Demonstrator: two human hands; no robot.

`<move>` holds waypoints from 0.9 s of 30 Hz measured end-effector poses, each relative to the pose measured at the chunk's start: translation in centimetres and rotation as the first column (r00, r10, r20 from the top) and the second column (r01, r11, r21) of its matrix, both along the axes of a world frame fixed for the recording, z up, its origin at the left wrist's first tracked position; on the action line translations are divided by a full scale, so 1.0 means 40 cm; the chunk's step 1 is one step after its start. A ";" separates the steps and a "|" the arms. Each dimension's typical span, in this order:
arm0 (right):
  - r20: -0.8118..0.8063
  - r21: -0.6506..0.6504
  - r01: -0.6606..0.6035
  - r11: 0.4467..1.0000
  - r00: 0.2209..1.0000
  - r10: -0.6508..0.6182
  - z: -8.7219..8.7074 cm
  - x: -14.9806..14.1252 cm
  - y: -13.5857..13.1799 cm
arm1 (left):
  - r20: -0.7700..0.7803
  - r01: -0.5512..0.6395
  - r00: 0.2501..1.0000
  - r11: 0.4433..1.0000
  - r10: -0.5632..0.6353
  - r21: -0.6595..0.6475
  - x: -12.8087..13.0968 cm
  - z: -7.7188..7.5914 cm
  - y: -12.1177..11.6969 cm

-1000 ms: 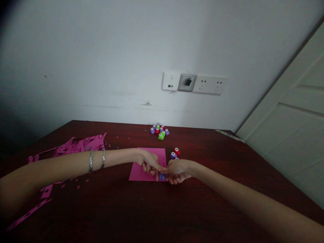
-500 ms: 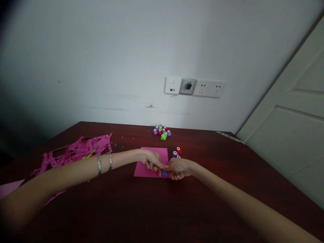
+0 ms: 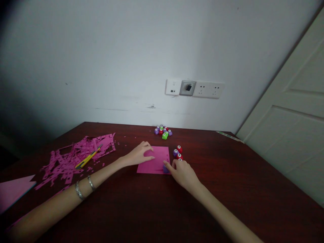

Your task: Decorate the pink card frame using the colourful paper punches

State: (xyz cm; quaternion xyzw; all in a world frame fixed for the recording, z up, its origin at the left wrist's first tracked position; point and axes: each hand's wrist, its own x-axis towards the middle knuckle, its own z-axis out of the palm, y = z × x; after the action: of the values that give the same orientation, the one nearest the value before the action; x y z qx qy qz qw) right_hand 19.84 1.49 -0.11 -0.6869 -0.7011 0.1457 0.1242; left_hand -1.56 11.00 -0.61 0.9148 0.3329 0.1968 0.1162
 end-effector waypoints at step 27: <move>0.192 -0.016 -0.054 0.998 0.980 0.056 -0.013 -0.035 -0.013 | -0.380 0.240 0.888 0.966 -0.258 -0.097 -0.038 -0.004 0.007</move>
State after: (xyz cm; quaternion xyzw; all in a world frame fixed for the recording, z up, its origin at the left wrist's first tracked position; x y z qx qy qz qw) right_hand 18.46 0.98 -0.62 -0.6788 -0.7277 0.0857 0.0483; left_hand -3.08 11.29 -0.78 0.9677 0.2339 -0.0133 0.0935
